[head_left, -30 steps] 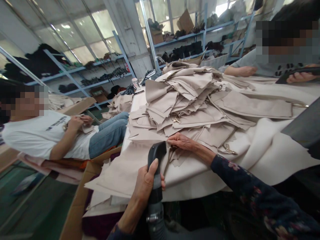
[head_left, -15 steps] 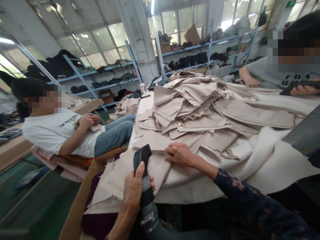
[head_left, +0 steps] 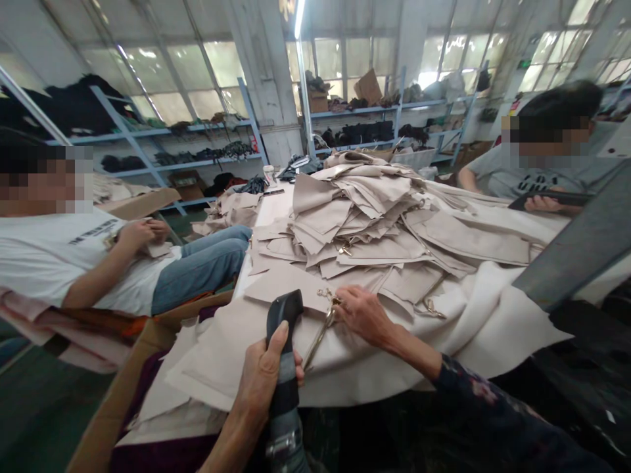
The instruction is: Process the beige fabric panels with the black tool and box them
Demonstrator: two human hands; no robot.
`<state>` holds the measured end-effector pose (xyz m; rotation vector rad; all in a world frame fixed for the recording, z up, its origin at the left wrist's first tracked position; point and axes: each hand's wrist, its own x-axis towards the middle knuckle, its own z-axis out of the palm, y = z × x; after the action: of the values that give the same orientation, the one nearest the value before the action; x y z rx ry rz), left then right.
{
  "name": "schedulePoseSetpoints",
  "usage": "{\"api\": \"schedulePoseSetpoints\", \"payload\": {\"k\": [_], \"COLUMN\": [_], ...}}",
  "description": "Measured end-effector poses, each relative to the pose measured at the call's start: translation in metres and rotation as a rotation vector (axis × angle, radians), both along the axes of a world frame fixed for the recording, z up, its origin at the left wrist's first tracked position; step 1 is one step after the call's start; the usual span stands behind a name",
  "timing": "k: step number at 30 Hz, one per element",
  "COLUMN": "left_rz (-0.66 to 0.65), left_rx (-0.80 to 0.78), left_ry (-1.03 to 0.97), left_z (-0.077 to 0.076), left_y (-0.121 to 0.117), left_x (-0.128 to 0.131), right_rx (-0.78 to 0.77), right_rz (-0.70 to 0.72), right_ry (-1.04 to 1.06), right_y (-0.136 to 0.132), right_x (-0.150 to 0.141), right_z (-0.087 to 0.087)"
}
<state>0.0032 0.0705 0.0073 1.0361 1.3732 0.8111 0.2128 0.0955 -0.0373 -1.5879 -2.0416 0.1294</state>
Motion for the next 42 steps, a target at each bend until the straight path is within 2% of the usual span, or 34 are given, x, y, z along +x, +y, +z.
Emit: {"api": "schedulePoseSetpoints", "payload": {"k": [2,5,8,11,18,25,31,37,42], "left_rz": [-0.015,-0.033,-0.062,-0.121,-0.185,-0.084,0.026,-0.08,-0.188], "left_rx": [0.018,0.038,0.031,-0.006,-0.077,-0.088,-0.025,-0.029,-0.111], "left_ry": [0.008,0.009,-0.01,0.01,-0.007,-0.051,-0.012,0.035,0.047], "left_z": [0.003,0.009,0.012,0.008,-0.006,-0.011,-0.01,-0.008,0.002], "left_y": [0.002,0.006,0.011,0.015,0.027,0.045,0.026,0.007,0.015], "left_x": [0.005,0.012,0.019,0.027,0.036,0.046,0.041,0.042,0.049], "right_rx": [-0.048,-0.152,-0.197,-0.208,-0.209,-0.196,-0.2,-0.21,-0.217], "right_rz": [-0.073,-0.126,-0.174,-0.163,-0.031,-0.059,-0.075,-0.037,-0.014], "right_ry": [0.016,0.051,0.126,0.221,0.392,0.431,0.437,0.432,0.408], "right_y": [0.022,0.049,0.06,0.057,0.05,0.053,0.052,0.048,0.047], "right_x": [0.006,0.006,0.004,0.004,0.01,0.008,0.006,0.009,0.01], "right_z": [0.005,0.003,-0.005,-0.008,-0.007,-0.012,-0.011,-0.006,-0.005]}}
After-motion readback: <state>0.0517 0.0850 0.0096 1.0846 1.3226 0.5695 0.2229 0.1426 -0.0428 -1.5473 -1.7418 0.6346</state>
